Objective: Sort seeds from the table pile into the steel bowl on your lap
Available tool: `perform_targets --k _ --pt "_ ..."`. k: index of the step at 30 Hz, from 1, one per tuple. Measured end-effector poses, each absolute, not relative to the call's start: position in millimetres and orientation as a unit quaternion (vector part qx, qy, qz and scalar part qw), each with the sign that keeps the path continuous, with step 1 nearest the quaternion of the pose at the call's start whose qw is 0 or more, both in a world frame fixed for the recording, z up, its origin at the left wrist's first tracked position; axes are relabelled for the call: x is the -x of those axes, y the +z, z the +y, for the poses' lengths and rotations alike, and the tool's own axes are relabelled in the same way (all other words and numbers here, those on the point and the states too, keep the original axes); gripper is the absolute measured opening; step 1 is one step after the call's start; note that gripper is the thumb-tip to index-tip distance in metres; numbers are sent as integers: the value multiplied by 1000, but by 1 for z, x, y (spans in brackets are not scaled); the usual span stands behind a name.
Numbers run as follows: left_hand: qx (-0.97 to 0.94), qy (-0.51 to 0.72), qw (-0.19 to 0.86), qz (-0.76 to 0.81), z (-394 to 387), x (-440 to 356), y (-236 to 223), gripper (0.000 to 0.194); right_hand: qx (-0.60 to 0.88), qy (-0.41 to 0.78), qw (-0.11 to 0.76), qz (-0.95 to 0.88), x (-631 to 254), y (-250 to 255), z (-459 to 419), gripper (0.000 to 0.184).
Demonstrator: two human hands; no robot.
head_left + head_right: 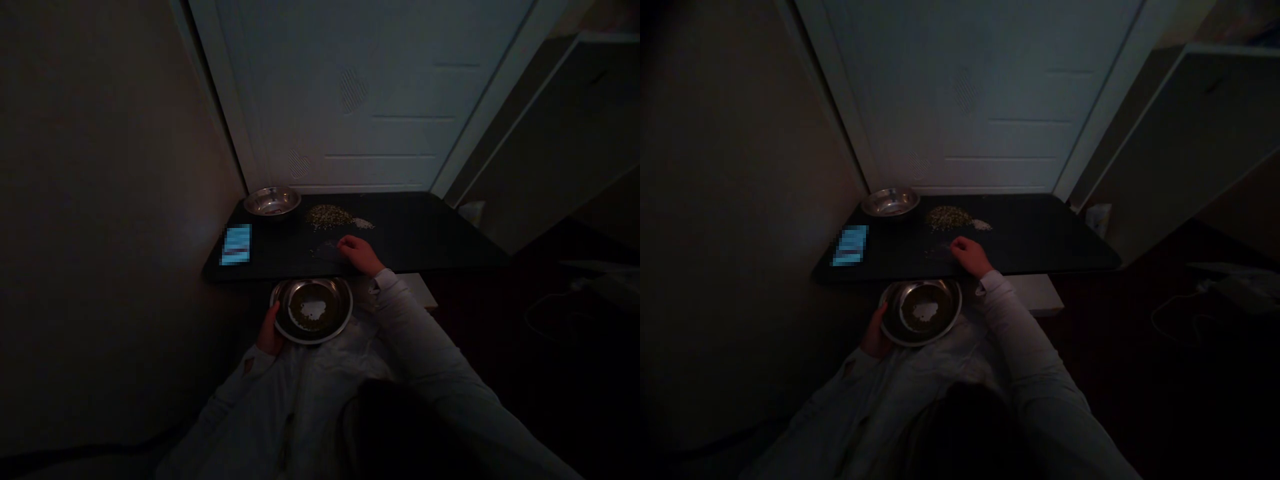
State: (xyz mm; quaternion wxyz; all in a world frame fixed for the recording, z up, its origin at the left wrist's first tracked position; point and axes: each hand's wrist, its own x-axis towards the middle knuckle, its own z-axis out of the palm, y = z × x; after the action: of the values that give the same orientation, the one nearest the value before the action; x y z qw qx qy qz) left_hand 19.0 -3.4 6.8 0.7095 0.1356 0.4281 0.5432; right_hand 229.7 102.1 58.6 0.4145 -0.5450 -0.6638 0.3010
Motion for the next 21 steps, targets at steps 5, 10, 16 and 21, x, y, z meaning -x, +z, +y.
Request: perform_targets --k 5,10,16,21 --pt "-126 551 704 430 -3 -18 4 23 528 323 397 -678 -230 59 101 13" --pt "-126 549 702 435 -3 -18 3 22 524 346 412 -660 -229 63 97 13" --pt "-117 551 707 428 -3 -18 3 23 531 330 413 -662 -229 61 99 15" --pt "-132 540 719 417 -2 -17 0 25 539 320 407 -664 -229 60 99 16"
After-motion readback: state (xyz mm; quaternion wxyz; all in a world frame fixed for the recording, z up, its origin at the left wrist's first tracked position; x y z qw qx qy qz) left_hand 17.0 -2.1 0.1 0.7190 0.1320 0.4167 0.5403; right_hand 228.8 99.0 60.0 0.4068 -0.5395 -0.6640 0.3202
